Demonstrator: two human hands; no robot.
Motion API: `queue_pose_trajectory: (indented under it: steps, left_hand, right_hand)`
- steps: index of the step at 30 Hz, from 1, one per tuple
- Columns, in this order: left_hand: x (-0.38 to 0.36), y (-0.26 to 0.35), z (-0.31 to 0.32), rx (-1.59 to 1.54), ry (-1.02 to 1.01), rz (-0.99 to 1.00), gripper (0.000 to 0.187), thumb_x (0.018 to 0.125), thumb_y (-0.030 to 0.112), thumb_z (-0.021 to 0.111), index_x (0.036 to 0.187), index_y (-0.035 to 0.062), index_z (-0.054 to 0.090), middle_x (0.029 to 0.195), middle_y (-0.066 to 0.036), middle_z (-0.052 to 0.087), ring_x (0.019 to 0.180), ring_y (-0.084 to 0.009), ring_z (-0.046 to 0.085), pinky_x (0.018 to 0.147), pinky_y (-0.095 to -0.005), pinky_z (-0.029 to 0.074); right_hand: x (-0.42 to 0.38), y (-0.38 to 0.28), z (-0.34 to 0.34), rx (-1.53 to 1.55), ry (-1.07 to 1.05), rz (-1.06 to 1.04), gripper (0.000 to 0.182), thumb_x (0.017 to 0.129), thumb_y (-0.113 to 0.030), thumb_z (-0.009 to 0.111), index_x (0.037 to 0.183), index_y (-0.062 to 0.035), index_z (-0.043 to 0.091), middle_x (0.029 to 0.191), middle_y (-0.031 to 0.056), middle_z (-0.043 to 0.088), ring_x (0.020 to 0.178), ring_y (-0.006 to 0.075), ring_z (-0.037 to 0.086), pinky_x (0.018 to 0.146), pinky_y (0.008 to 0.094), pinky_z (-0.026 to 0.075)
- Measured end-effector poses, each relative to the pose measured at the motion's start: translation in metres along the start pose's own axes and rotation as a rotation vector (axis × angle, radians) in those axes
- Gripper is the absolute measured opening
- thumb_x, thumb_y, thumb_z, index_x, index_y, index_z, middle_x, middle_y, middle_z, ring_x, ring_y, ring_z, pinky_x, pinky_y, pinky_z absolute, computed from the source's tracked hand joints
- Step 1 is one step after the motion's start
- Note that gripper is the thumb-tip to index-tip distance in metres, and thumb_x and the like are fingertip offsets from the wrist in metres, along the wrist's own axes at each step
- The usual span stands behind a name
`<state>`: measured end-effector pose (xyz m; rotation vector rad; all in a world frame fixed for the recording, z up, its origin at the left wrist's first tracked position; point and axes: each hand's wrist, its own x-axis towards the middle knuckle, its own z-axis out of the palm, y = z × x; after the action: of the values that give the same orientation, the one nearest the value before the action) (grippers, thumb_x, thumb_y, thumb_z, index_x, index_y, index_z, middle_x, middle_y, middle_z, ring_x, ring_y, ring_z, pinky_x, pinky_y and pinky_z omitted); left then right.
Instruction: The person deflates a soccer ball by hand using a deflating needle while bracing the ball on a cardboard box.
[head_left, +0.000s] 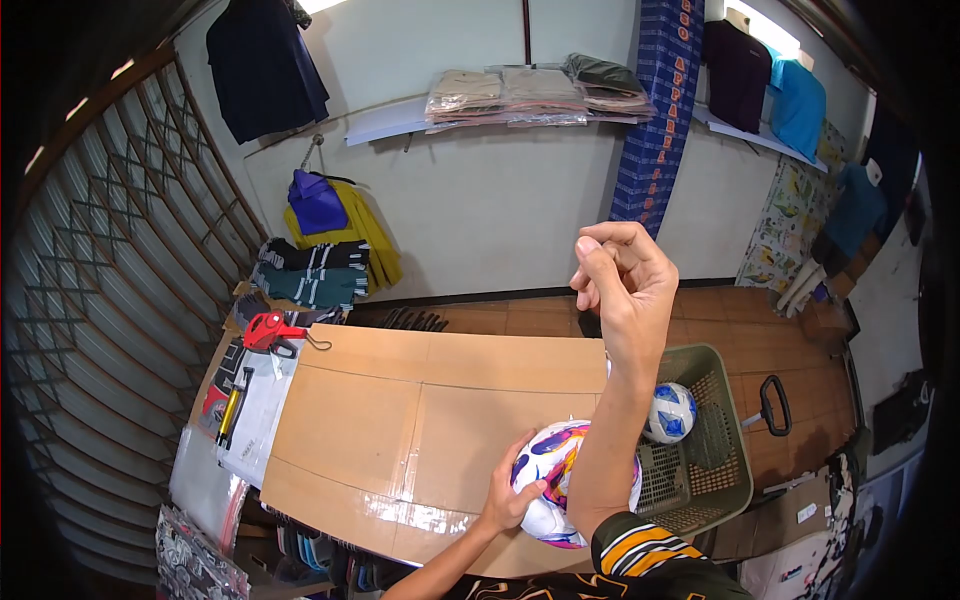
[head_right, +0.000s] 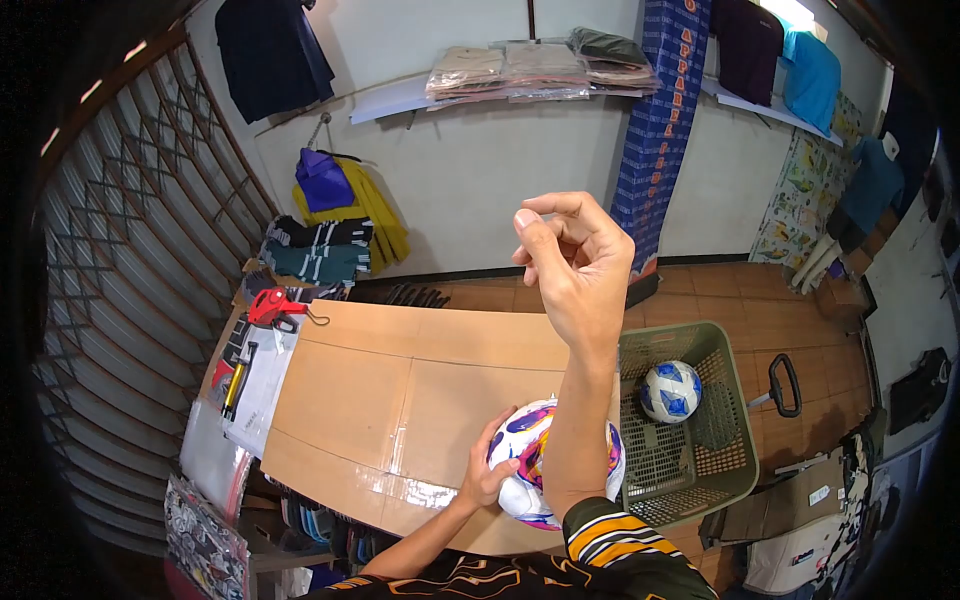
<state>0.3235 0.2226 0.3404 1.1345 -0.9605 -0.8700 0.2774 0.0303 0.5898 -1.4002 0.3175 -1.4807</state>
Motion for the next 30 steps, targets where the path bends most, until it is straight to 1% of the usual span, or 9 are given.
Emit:
queue_pose_trajectory:
  steps: [3,5,11,20,30]
  left_hand:
    - [-0.0002,-0.0003,-0.0002,-0.01,0.003,0.0,0.093,0.084,0.041,0.072,0.148,-0.0144,0.035,0.144,-0.028,0.05,0.135,-0.0301,0.049,0.116,-0.0387,0.033]
    - [-0.0003,-0.0017,-0.0005,-0.038,0.012,0.017,0.086,0.083,0.031,0.074,0.147,-0.0139,0.037,0.142,-0.028,0.05,0.133,-0.031,0.051,0.114,-0.0381,0.037]
    - [-0.0011,-0.0022,-0.0006,-0.059,0.009,0.012,0.084,0.083,0.028,0.073,0.146,-0.0141,0.038,0.143,-0.028,0.051,0.134,-0.0308,0.05,0.114,-0.038,0.036]
    - [-0.0006,-0.003,-0.0014,-0.056,0.009,0.015,0.083,0.083,0.027,0.073,0.146,-0.0138,0.038,0.143,-0.027,0.05,0.134,-0.0304,0.05,0.115,-0.0377,0.035]
    - [-0.0008,-0.0017,-0.0019,-0.063,0.009,-0.004,0.084,0.083,0.028,0.073,0.147,-0.0135,0.038,0.143,-0.027,0.051,0.134,-0.0297,0.05,0.114,-0.0375,0.035]
  right_hand:
    - [-0.0002,0.0003,0.0002,-0.006,-0.005,0.004,0.008,0.093,-0.007,0.071,0.098,-0.0002,0.069,0.064,0.0004,0.063,0.055,0.0054,0.058,0.05,0.0191,0.042]
    - [-0.0002,0.0008,0.0005,-0.009,-0.008,0.007,0.008,0.093,-0.007,0.071,0.098,-0.0003,0.069,0.064,0.0003,0.063,0.055,0.0054,0.058,0.05,0.0191,0.042]
    - [0.0001,0.002,0.0008,-0.003,-0.007,-0.005,0.008,0.093,-0.007,0.071,0.097,-0.0002,0.069,0.063,-0.0002,0.063,0.055,0.0058,0.058,0.051,0.0193,0.043]
    - [0.0006,0.0055,-0.0002,-0.002,-0.007,-0.002,0.008,0.093,-0.007,0.071,0.098,-0.0001,0.069,0.063,-0.0002,0.062,0.055,0.0057,0.058,0.051,0.0193,0.043]
    - [0.0009,0.0088,0.0007,0.005,-0.023,-0.012,0.007,0.094,-0.006,0.071,0.098,-0.0003,0.069,0.063,-0.0002,0.063,0.055,0.0053,0.057,0.05,0.0192,0.041]
